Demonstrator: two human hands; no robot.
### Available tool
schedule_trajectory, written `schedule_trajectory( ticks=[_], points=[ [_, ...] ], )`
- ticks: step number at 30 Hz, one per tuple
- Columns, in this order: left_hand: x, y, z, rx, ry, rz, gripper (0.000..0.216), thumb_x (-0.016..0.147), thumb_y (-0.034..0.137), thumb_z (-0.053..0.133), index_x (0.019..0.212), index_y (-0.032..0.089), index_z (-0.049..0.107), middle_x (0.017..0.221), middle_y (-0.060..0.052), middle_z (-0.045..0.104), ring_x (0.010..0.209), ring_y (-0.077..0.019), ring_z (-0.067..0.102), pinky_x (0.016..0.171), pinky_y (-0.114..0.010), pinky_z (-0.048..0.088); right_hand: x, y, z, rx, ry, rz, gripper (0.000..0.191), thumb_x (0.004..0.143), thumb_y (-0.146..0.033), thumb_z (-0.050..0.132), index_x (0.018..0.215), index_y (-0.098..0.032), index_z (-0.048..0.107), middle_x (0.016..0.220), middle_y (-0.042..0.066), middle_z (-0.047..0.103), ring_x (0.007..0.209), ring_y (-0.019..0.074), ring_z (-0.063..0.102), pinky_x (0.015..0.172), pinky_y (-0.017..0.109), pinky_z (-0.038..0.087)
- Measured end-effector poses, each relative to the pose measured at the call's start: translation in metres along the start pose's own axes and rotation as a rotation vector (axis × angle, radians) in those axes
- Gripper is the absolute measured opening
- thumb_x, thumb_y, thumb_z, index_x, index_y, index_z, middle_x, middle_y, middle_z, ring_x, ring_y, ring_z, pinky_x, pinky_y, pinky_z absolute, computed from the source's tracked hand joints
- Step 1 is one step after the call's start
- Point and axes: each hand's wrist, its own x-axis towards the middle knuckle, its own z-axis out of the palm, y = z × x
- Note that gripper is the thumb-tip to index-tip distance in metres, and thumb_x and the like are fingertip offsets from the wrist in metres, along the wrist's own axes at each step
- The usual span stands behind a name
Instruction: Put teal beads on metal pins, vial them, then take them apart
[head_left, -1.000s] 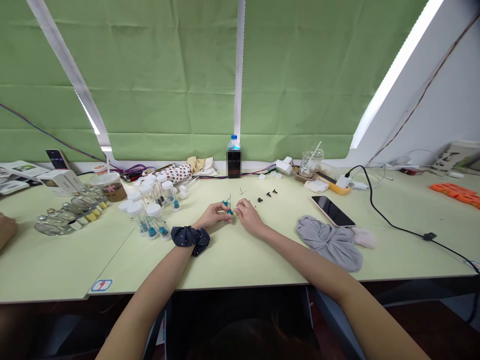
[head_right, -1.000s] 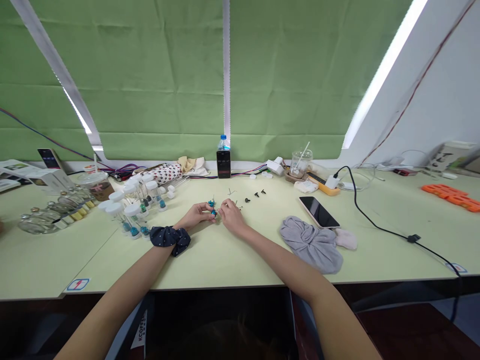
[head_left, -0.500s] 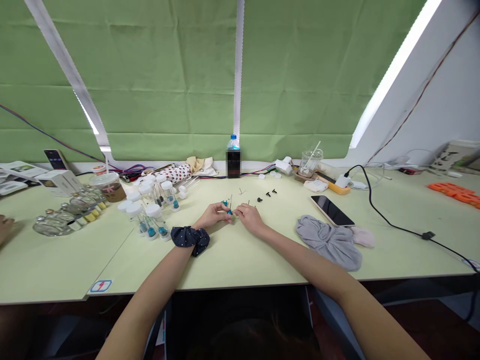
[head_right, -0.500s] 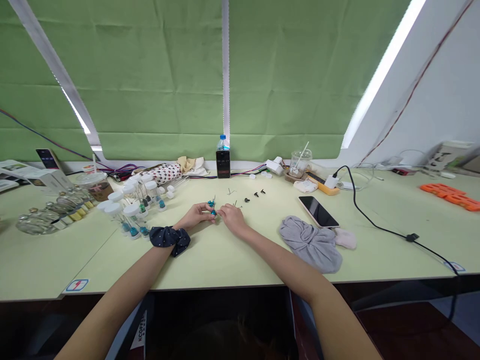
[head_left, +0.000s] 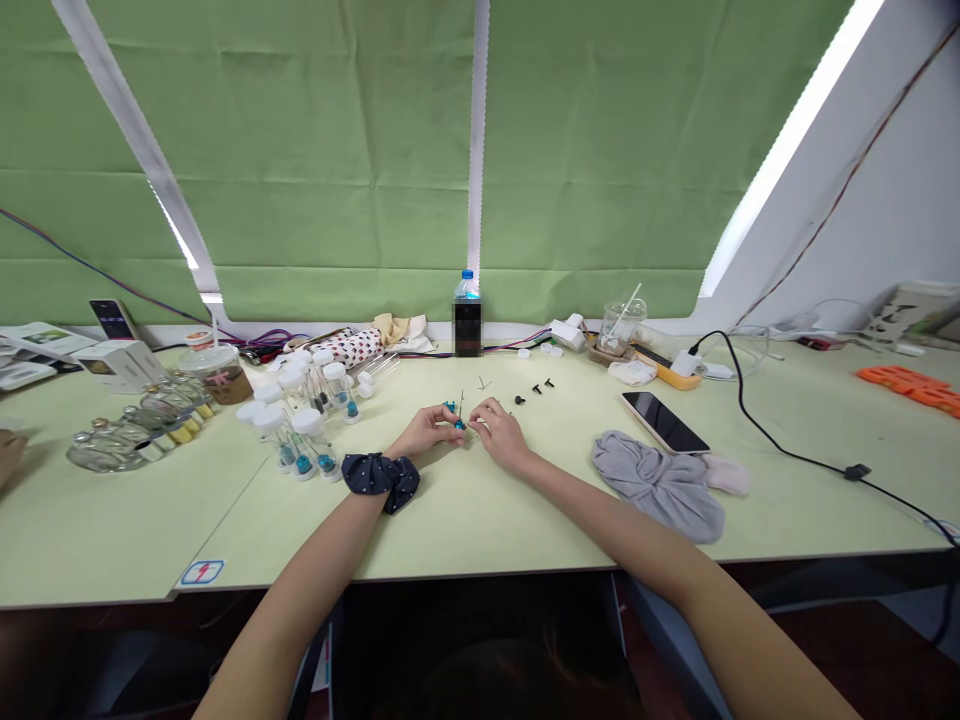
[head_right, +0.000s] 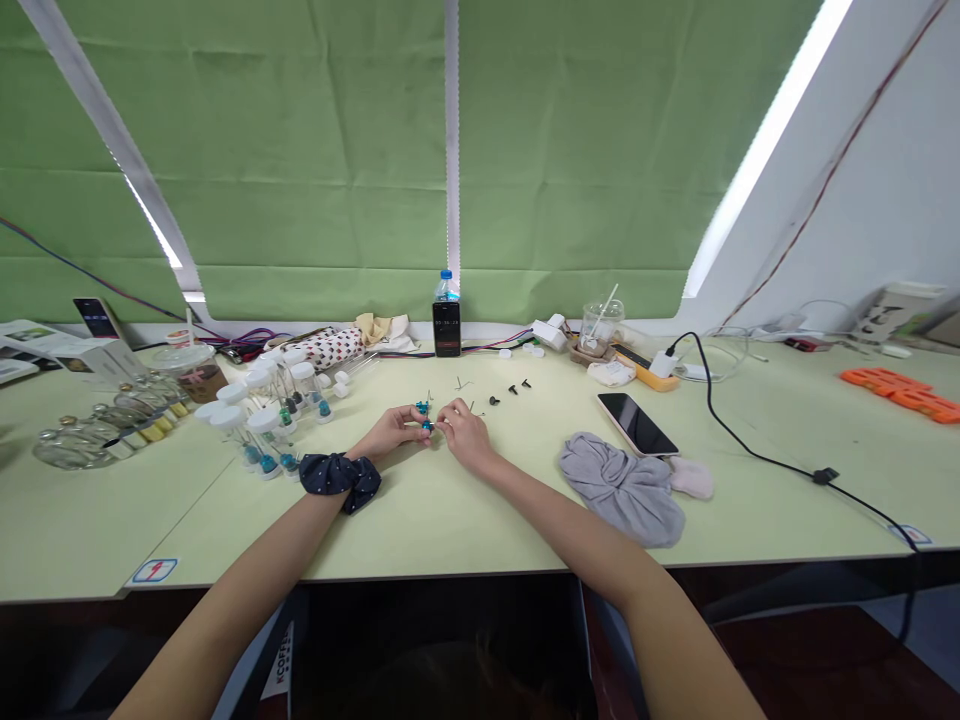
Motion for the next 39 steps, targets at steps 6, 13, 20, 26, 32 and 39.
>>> schedule_trajectory(
  ticks=[6, 13, 20, 26, 32, 39],
  points=[
    [0.0005, -0.0008, -0.0004, 0.023, 0.001, 0.006, 0.041, 0.057, 0.029, 0.081, 0.081, 0.012, 0.052, 0.081, -0.004, 0.067, 0.067, -0.0186, 0.068, 0.071, -0.035, 0.053, -0.0001, -0.0038, 0.0052, -0.096, -0.012, 0.047, 0.021, 0.093, -0.025, 0.038, 0.086, -0.020, 0.058, 0.102, 0.003, 0.052, 0.074, 0.0130, 0.052, 0.063, 0.025, 0.035],
    [0.0019, -0.0036, -0.0022, 0.018, -0.010, 0.010, 0.041, 0.057, 0.028, 0.081, 0.081, 0.012, 0.052, 0.084, -0.004, 0.066, 0.067, -0.0183, 0.068, 0.071, -0.035, 0.053, 0.0022, -0.0046, 0.0070, -0.145, -0.064, 0.089, 0.024, 0.095, -0.029, 0.038, 0.085, -0.020, 0.058, 0.095, 0.003, 0.055, 0.078, 0.0135, 0.052, 0.064, 0.024, 0.034],
    [0.0010, -0.0011, -0.0011, 0.027, -0.010, 0.018, 0.040, 0.058, 0.027, 0.081, 0.081, 0.012, 0.052, 0.089, -0.005, 0.066, 0.066, -0.0180, 0.068, 0.070, -0.033, 0.053, 0.0047, -0.0038, 0.0053, -0.041, -0.079, 0.080, 0.024, 0.092, -0.025, 0.045, 0.074, -0.017, 0.059, 0.075, 0.002, 0.055, 0.068, 0.0122, 0.050, 0.065, 0.024, 0.034],
    [0.0001, 0.0010, 0.0009, 0.031, -0.010, 0.014, 0.039, 0.058, 0.028, 0.081, 0.080, 0.012, 0.053, 0.085, -0.004, 0.065, 0.067, -0.0182, 0.068, 0.071, -0.035, 0.053, 0.0062, -0.0002, 0.0058, 0.168, -0.023, 0.019, 0.016, 0.088, -0.019, 0.048, 0.073, -0.017, 0.056, 0.073, 0.002, 0.056, 0.067, 0.0129, 0.049, 0.065, 0.024, 0.037],
    [0.0002, 0.0012, 0.0013, 0.029, 0.000, 0.004, 0.041, 0.056, 0.029, 0.082, 0.081, 0.012, 0.053, 0.082, -0.003, 0.065, 0.066, -0.0184, 0.068, 0.070, -0.034, 0.052, 0.0037, -0.0035, 0.0081, 0.227, -0.020, 0.008, 0.010, 0.085, -0.016, 0.046, 0.076, -0.019, 0.049, 0.075, 0.001, 0.053, 0.069, 0.0142, 0.048, 0.065, 0.026, 0.037],
    [0.0006, 0.0010, 0.0016, 0.018, -0.014, 0.012, 0.040, 0.057, 0.029, 0.081, 0.081, 0.012, 0.054, 0.082, -0.004, 0.066, 0.066, -0.0180, 0.068, 0.070, -0.034, 0.053, 0.0020, -0.0025, 0.0081, 0.208, -0.037, -0.081, 0.011, 0.082, -0.011, 0.045, 0.085, -0.018, 0.053, 0.086, 0.005, 0.052, 0.076, 0.0154, 0.049, 0.068, 0.027, 0.040]
  ],
)
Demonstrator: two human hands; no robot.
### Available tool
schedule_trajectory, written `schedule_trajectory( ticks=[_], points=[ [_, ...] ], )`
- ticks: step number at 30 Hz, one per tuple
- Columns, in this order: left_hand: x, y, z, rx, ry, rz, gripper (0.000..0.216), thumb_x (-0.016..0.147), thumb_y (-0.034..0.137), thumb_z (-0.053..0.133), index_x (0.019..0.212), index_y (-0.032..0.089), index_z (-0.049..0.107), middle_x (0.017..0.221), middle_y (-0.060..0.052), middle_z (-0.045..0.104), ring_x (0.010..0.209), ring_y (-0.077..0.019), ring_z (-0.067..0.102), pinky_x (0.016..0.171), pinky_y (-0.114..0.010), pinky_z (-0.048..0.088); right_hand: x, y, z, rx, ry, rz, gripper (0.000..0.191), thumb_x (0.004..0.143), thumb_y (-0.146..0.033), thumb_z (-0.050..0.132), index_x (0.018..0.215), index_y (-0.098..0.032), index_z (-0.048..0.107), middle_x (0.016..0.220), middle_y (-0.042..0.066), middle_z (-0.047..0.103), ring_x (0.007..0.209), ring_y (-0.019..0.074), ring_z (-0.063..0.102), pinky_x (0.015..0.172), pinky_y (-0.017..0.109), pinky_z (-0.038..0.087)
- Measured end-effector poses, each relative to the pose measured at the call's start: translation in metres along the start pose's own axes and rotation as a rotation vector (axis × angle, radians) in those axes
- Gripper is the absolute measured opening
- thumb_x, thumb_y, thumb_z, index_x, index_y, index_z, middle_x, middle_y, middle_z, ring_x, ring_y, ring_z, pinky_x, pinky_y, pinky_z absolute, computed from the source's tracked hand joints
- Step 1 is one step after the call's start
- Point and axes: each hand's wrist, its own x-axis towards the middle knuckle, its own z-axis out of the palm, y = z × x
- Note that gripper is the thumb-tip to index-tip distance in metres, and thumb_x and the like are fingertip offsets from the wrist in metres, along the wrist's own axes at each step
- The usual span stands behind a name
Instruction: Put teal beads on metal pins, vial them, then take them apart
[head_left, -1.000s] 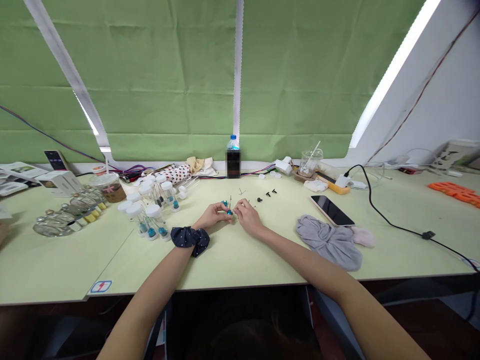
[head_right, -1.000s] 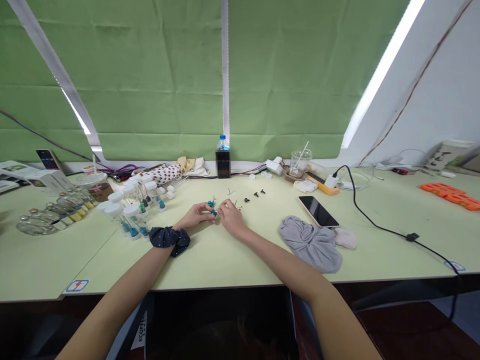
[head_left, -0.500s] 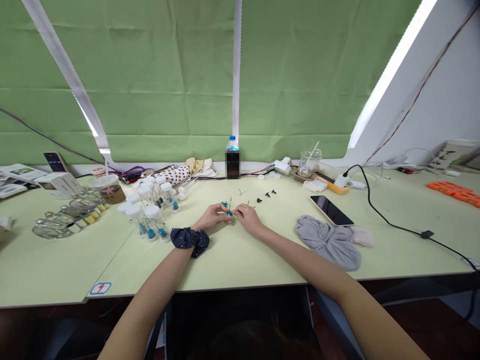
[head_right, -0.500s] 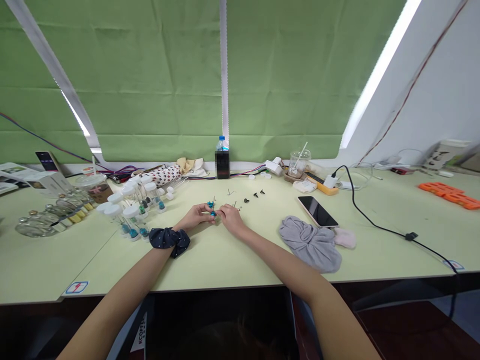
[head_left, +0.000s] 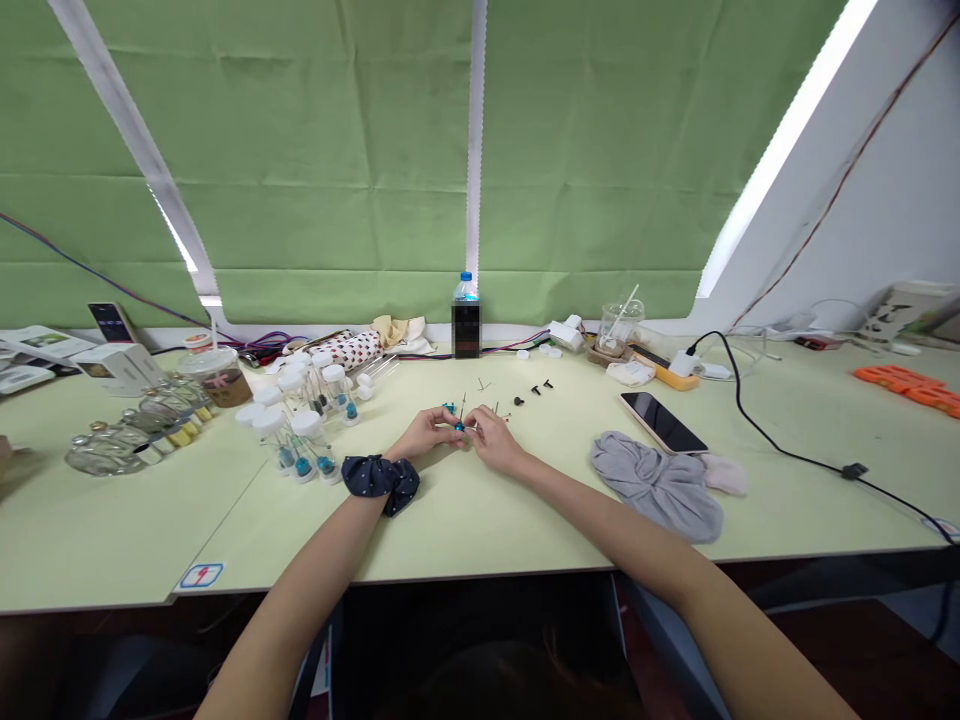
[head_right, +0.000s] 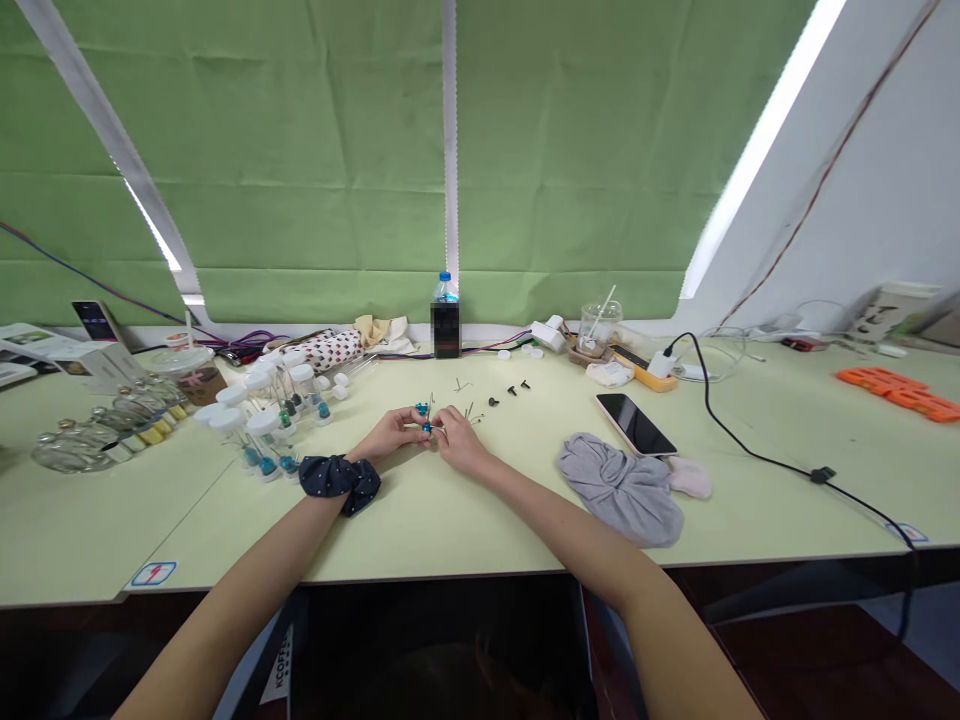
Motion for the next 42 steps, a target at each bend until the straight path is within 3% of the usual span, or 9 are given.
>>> schedule_trajectory(
  ticks=[5, 12, 18, 22, 30, 42],
  points=[
    [0.001, -0.002, -0.002, -0.002, 0.006, 0.006, 0.040, 0.057, 0.029, 0.082, 0.081, 0.012, 0.054, 0.084, -0.005, 0.067, 0.067, -0.0177, 0.068, 0.070, -0.034, 0.053, -0.002, 0.004, -0.006, -0.061, -0.021, 0.038, 0.021, 0.084, -0.012, 0.047, 0.095, -0.020, 0.063, 0.088, 0.004, 0.055, 0.073, 0.0138, 0.051, 0.067, 0.025, 0.040],
    [0.000, -0.002, -0.002, 0.010, -0.007, 0.011, 0.040, 0.058, 0.030, 0.081, 0.081, 0.012, 0.053, 0.084, -0.005, 0.066, 0.068, -0.0186, 0.068, 0.073, -0.037, 0.053, -0.002, 0.005, -0.009, -0.118, -0.024, 0.079, 0.020, 0.086, -0.017, 0.052, 0.091, -0.022, 0.070, 0.081, 0.003, 0.060, 0.069, 0.0126, 0.054, 0.067, 0.024, 0.039],
    [-0.001, 0.001, 0.000, 0.008, 0.013, 0.002, 0.043, 0.055, 0.032, 0.082, 0.080, 0.013, 0.053, 0.081, -0.003, 0.066, 0.067, -0.0185, 0.068, 0.071, -0.035, 0.053, -0.001, 0.010, -0.007, -0.073, 0.008, 0.077, 0.015, 0.083, -0.017, 0.055, 0.095, -0.019, 0.064, 0.084, 0.004, 0.060, 0.071, 0.0140, 0.053, 0.067, 0.026, 0.041],
    [-0.001, 0.001, 0.000, 0.007, 0.019, -0.005, 0.043, 0.055, 0.032, 0.082, 0.080, 0.012, 0.053, 0.084, -0.004, 0.065, 0.066, -0.0183, 0.068, 0.071, -0.035, 0.053, -0.001, 0.010, -0.011, -0.066, 0.026, 0.058, 0.005, 0.083, -0.017, 0.053, 0.084, -0.017, 0.058, 0.082, 0.004, 0.056, 0.070, 0.0139, 0.052, 0.065, 0.025, 0.040],
    [-0.001, 0.000, 0.000, 0.015, 0.006, 0.012, 0.041, 0.058, 0.031, 0.081, 0.081, 0.012, 0.052, 0.085, -0.003, 0.064, 0.067, -0.0174, 0.068, 0.071, -0.035, 0.053, -0.004, 0.000, -0.013, -0.301, -0.066, 0.108, 0.012, 0.090, -0.020, 0.044, 0.085, -0.018, 0.055, 0.089, 0.004, 0.057, 0.068, 0.0136, 0.050, 0.062, 0.026, 0.034],
    [0.001, -0.005, -0.003, 0.010, 0.007, 0.014, 0.040, 0.058, 0.030, 0.081, 0.081, 0.013, 0.052, 0.085, -0.004, 0.065, 0.066, -0.0173, 0.068, 0.070, -0.034, 0.054, -0.003, -0.004, -0.009, -0.226, -0.087, 0.100, 0.015, 0.091, -0.015, 0.039, 0.087, -0.018, 0.053, 0.088, 0.005, 0.054, 0.075, 0.0153, 0.050, 0.068, 0.027, 0.037]
  ],
)
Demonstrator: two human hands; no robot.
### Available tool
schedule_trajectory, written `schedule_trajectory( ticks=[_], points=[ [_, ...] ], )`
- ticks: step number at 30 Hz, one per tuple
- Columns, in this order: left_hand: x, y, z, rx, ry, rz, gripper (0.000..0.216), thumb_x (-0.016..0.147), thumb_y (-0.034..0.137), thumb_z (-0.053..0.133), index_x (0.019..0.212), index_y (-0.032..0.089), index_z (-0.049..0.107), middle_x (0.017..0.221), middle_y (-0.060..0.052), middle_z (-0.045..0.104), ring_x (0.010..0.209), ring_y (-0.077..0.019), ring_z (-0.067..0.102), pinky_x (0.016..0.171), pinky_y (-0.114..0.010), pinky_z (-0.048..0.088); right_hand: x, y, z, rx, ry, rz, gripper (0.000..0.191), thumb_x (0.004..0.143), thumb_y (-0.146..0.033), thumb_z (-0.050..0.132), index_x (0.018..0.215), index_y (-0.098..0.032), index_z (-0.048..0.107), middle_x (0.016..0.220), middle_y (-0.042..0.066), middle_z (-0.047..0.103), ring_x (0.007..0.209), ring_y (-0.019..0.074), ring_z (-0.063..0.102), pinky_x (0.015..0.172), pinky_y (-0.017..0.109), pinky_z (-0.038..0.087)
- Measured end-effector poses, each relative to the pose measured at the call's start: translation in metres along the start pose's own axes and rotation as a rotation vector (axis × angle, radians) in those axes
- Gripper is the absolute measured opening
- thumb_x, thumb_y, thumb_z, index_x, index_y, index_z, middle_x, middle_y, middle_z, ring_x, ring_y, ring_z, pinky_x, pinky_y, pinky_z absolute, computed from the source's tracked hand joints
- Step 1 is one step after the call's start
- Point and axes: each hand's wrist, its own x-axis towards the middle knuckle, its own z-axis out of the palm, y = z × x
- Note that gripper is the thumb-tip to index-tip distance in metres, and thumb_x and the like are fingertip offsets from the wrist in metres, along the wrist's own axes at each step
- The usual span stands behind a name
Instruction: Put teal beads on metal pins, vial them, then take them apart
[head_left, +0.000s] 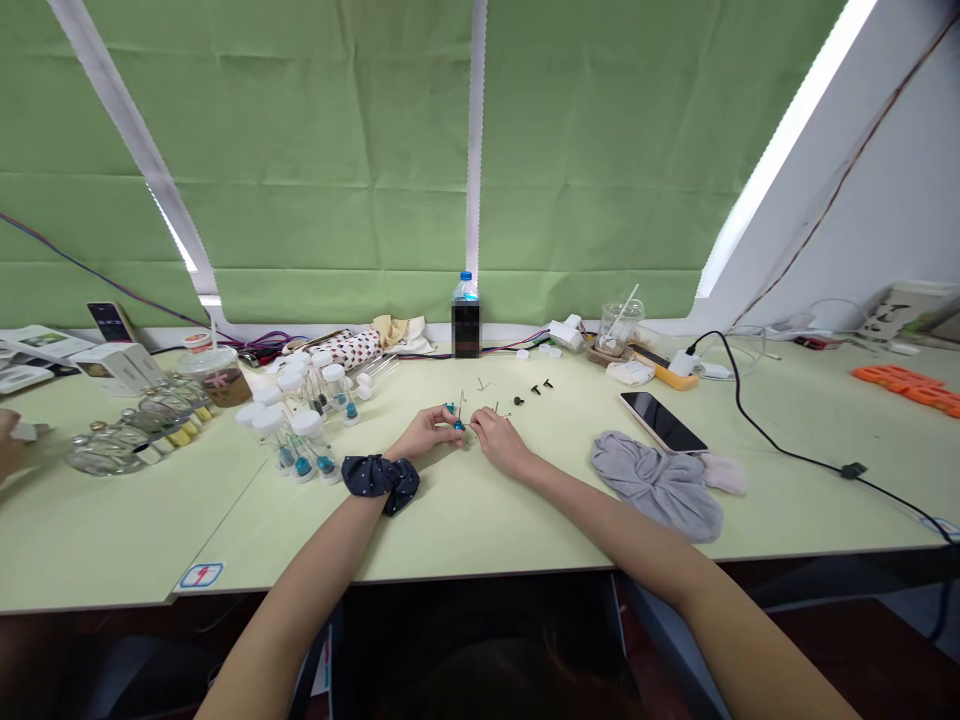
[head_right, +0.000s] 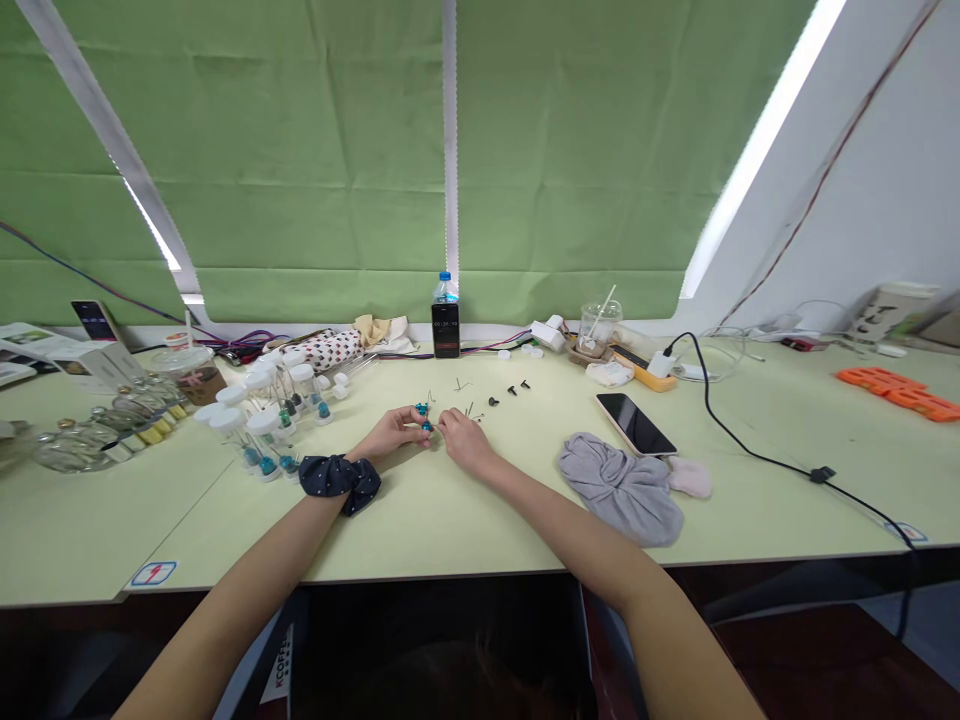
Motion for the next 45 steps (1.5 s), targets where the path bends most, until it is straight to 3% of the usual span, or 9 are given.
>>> schedule_trajectory(
  ticks=[12, 23, 31, 37, 45],
  points=[
    [-0.002, 0.005, 0.003, -0.009, 0.011, 0.004, 0.040, 0.058, 0.029, 0.081, 0.079, 0.013, 0.051, 0.083, -0.002, 0.062, 0.064, -0.0174, 0.068, 0.068, -0.034, 0.054, 0.000, 0.002, 0.004, 0.057, 0.026, -0.011, 0.016, 0.090, -0.013, 0.038, 0.088, -0.018, 0.054, 0.090, 0.006, 0.049, 0.076, 0.0159, 0.048, 0.071, 0.029, 0.039],
    [-0.002, 0.007, 0.004, -0.019, 0.011, -0.011, 0.041, 0.057, 0.029, 0.081, 0.081, 0.013, 0.052, 0.082, -0.002, 0.065, 0.064, -0.0168, 0.068, 0.069, -0.034, 0.053, 0.002, 0.009, -0.003, 0.027, 0.020, 0.040, 0.019, 0.085, -0.015, 0.052, 0.087, -0.022, 0.069, 0.078, 0.002, 0.051, 0.068, 0.0127, 0.049, 0.063, 0.024, 0.036],
    [0.000, 0.003, -0.001, 0.060, -0.002, -0.004, 0.040, 0.060, 0.032, 0.079, 0.086, 0.013, 0.056, 0.081, -0.005, 0.067, 0.063, -0.0140, 0.065, 0.065, -0.029, 0.049, 0.009, 0.021, -0.006, 0.470, -0.089, 0.195, 0.011, 0.071, -0.019, 0.064, 0.078, -0.016, 0.072, 0.064, 0.001, 0.059, 0.057, 0.0109, 0.049, 0.058, 0.024, 0.038],
    [0.001, 0.003, -0.002, 0.096, -0.027, 0.005, 0.037, 0.062, 0.032, 0.078, 0.087, 0.013, 0.058, 0.083, -0.004, 0.066, 0.061, -0.0103, 0.061, 0.061, -0.025, 0.046, 0.008, 0.020, -0.008, 0.829, -0.229, 0.435, 0.023, 0.060, -0.028, 0.071, 0.077, -0.012, 0.069, 0.050, -0.004, 0.052, 0.040, 0.0057, 0.037, 0.042, 0.021, 0.028],
    [0.000, 0.004, -0.001, 0.127, -0.047, 0.011, 0.038, 0.062, 0.035, 0.077, 0.087, 0.014, 0.058, 0.075, -0.001, 0.063, 0.060, -0.0093, 0.058, 0.057, -0.022, 0.042, 0.007, 0.015, -0.014, 1.028, -0.303, 0.577, 0.029, 0.050, -0.023, 0.075, 0.075, -0.011, 0.067, 0.049, -0.004, 0.051, 0.038, 0.0022, 0.032, 0.039, 0.019, 0.019]
  ],
)
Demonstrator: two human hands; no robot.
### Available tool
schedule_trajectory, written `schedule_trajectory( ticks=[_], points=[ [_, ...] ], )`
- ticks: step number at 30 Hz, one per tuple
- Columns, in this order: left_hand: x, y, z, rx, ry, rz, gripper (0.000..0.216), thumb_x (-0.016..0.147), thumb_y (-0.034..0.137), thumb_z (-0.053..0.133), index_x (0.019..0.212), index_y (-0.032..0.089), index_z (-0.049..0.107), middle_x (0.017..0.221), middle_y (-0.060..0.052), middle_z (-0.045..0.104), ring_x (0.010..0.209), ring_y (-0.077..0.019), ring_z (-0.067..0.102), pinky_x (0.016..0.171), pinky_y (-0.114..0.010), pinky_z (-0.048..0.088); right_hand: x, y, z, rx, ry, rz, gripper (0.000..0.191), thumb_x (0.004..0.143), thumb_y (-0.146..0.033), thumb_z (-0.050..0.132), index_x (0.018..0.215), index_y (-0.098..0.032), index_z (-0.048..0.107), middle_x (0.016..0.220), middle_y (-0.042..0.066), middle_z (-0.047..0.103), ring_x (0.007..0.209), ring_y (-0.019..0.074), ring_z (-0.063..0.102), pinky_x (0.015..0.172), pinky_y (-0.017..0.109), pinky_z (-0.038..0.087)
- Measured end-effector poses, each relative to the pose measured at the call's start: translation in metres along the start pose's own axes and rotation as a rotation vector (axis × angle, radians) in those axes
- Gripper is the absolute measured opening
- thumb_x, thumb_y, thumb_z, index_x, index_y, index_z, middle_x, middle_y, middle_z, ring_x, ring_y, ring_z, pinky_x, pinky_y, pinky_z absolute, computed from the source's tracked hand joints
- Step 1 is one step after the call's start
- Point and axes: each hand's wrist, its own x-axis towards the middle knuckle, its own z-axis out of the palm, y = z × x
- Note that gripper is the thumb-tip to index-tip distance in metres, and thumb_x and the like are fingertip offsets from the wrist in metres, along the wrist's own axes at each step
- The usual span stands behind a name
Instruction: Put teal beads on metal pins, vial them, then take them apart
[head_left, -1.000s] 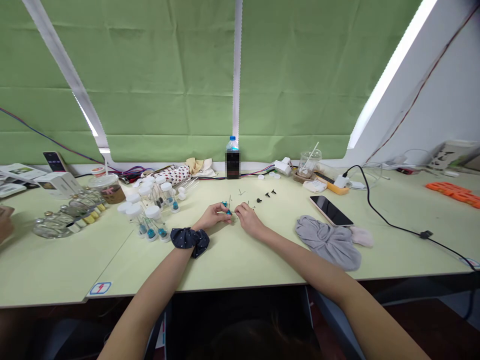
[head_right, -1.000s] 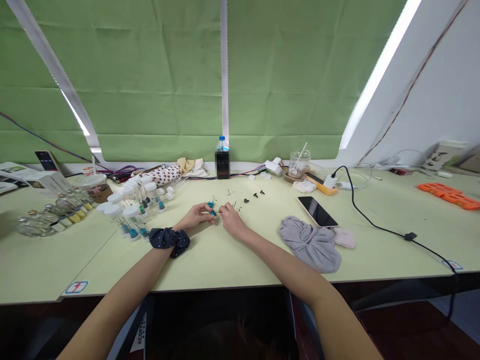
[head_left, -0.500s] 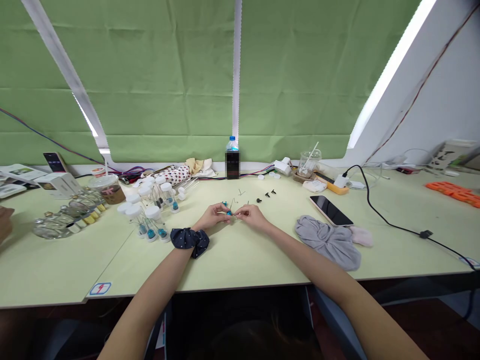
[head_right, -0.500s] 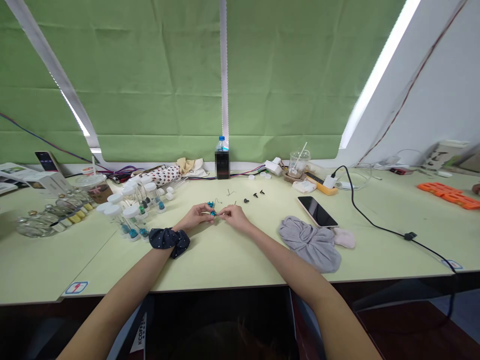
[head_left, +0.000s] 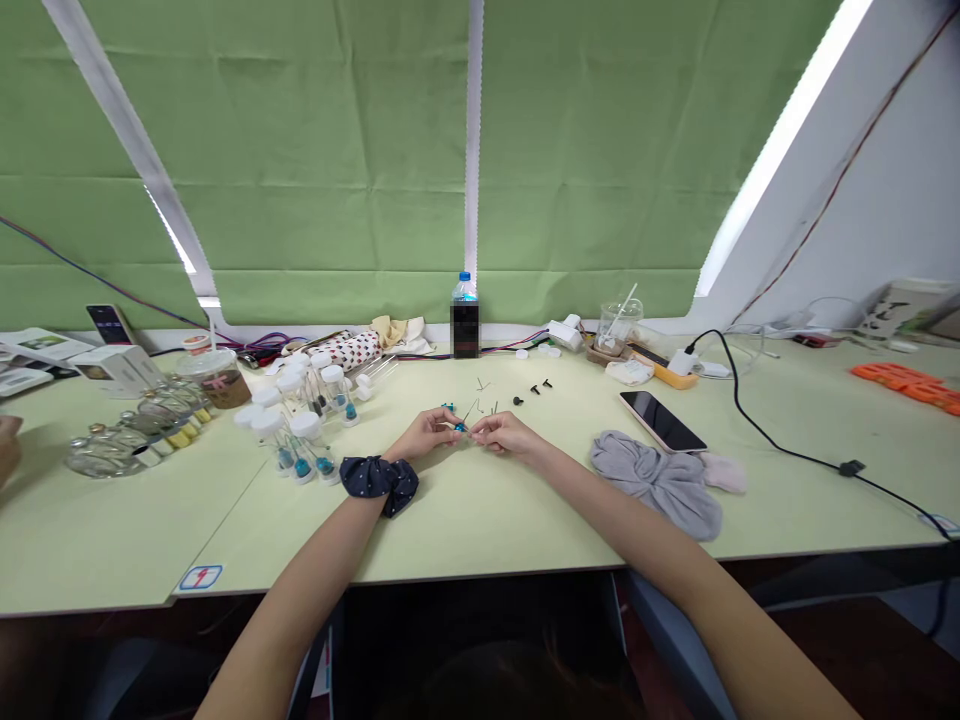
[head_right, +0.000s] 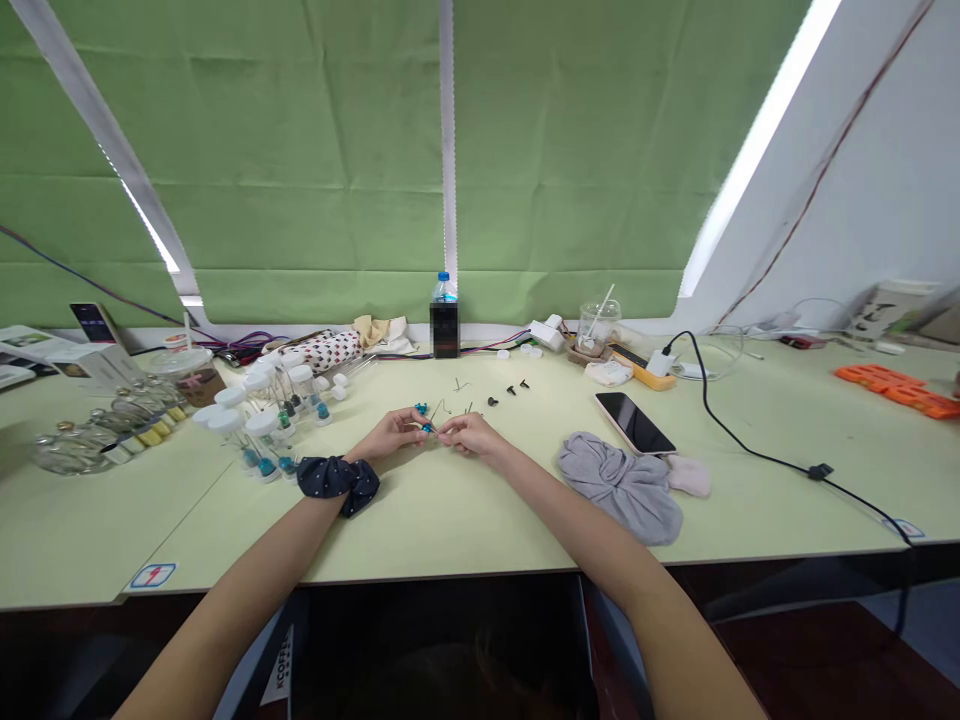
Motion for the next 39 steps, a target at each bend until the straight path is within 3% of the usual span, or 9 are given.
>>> schedule_trajectory(
  ticks=[6, 12, 19, 26, 29, 33, 36, 39],
  points=[
    [0.000, 0.000, 0.001, -0.003, 0.005, 0.008, 0.037, 0.062, 0.036, 0.077, 0.086, 0.014, 0.057, 0.086, -0.004, 0.065, 0.061, -0.0096, 0.059, 0.059, -0.024, 0.044, 0.001, 0.000, 0.001, -0.055, 0.000, -0.021, 0.027, 0.053, -0.025, 0.073, 0.076, -0.011, 0.068, 0.048, -0.004, 0.050, 0.039, 0.0027, 0.030, 0.040, 0.020, 0.019],
    [0.000, 0.000, 0.001, -0.012, 0.103, 0.015, 0.035, 0.065, 0.037, 0.074, 0.085, 0.015, 0.055, 0.084, -0.003, 0.064, 0.058, -0.0091, 0.059, 0.055, -0.022, 0.042, 0.008, 0.010, 0.002, -0.365, 0.162, -0.287, 0.021, 0.065, -0.029, 0.066, 0.077, -0.013, 0.070, 0.062, 0.001, 0.061, 0.054, 0.0095, 0.049, 0.054, 0.022, 0.038],
    [0.002, 0.007, -0.004, -0.089, 0.264, 0.074, 0.040, 0.063, 0.039, 0.076, 0.089, 0.014, 0.057, 0.092, -0.008, 0.069, 0.060, -0.0099, 0.058, 0.064, -0.028, 0.047, 0.007, 0.012, -0.007, -0.635, 0.162, -0.284, 0.008, 0.066, -0.021, 0.066, 0.070, -0.015, 0.069, 0.062, 0.002, 0.062, 0.058, 0.0116, 0.054, 0.055, 0.022, 0.040],
    [0.004, 0.004, -0.004, -0.080, 0.253, 0.086, 0.045, 0.067, 0.038, 0.073, 0.103, 0.013, 0.065, 0.099, -0.014, 0.069, 0.091, -0.0207, 0.063, 0.073, -0.031, 0.047, 0.009, 0.012, -0.016, -0.863, 0.128, -0.366, 0.004, 0.067, -0.020, 0.070, 0.071, -0.019, 0.071, 0.075, 0.002, 0.063, 0.067, 0.0120, 0.055, 0.065, 0.023, 0.041],
    [0.004, 0.003, -0.004, -0.093, 0.261, 0.087, 0.042, 0.065, 0.038, 0.074, 0.099, 0.014, 0.067, 0.099, -0.013, 0.070, 0.091, -0.0219, 0.063, 0.076, -0.034, 0.047, 0.013, 0.010, -0.026, -0.891, 0.264, -0.390, 0.009, 0.076, -0.025, 0.063, 0.078, -0.019, 0.070, 0.083, 0.004, 0.061, 0.071, 0.0126, 0.055, 0.070, 0.026, 0.042],
    [0.004, 0.003, -0.004, -0.084, 0.250, 0.093, 0.040, 0.065, 0.038, 0.075, 0.096, 0.014, 0.069, 0.099, -0.013, 0.069, 0.088, -0.0215, 0.062, 0.076, -0.036, 0.047, 0.021, 0.014, -0.052, -1.038, 0.548, -0.400, 0.027, 0.083, -0.011, 0.049, 0.104, -0.020, 0.065, 0.109, 0.009, 0.053, 0.093, 0.0172, 0.053, 0.082, 0.029, 0.041],
    [0.005, 0.001, -0.005, -0.078, 0.265, 0.087, 0.039, 0.063, 0.038, 0.076, 0.093, 0.013, 0.069, 0.099, -0.013, 0.068, 0.087, -0.0211, 0.061, 0.074, -0.035, 0.048, 0.031, 0.023, -0.072, -1.169, 0.569, -0.366, 0.038, 0.083, -0.007, 0.045, 0.116, -0.020, 0.059, 0.124, 0.011, 0.046, 0.108, 0.0223, 0.045, 0.087, 0.031, 0.039],
    [0.007, -0.002, -0.007, -0.086, 0.274, 0.082, 0.038, 0.061, 0.038, 0.077, 0.090, 0.014, 0.070, 0.098, -0.012, 0.068, 0.085, -0.0200, 0.061, 0.074, -0.034, 0.048, 0.040, 0.032, -0.085, -1.199, 0.530, -0.298, 0.035, 0.084, -0.007, 0.045, 0.113, -0.017, 0.061, 0.118, 0.012, 0.050, 0.108, 0.0230, 0.044, 0.089, 0.031, 0.037]
  ],
)
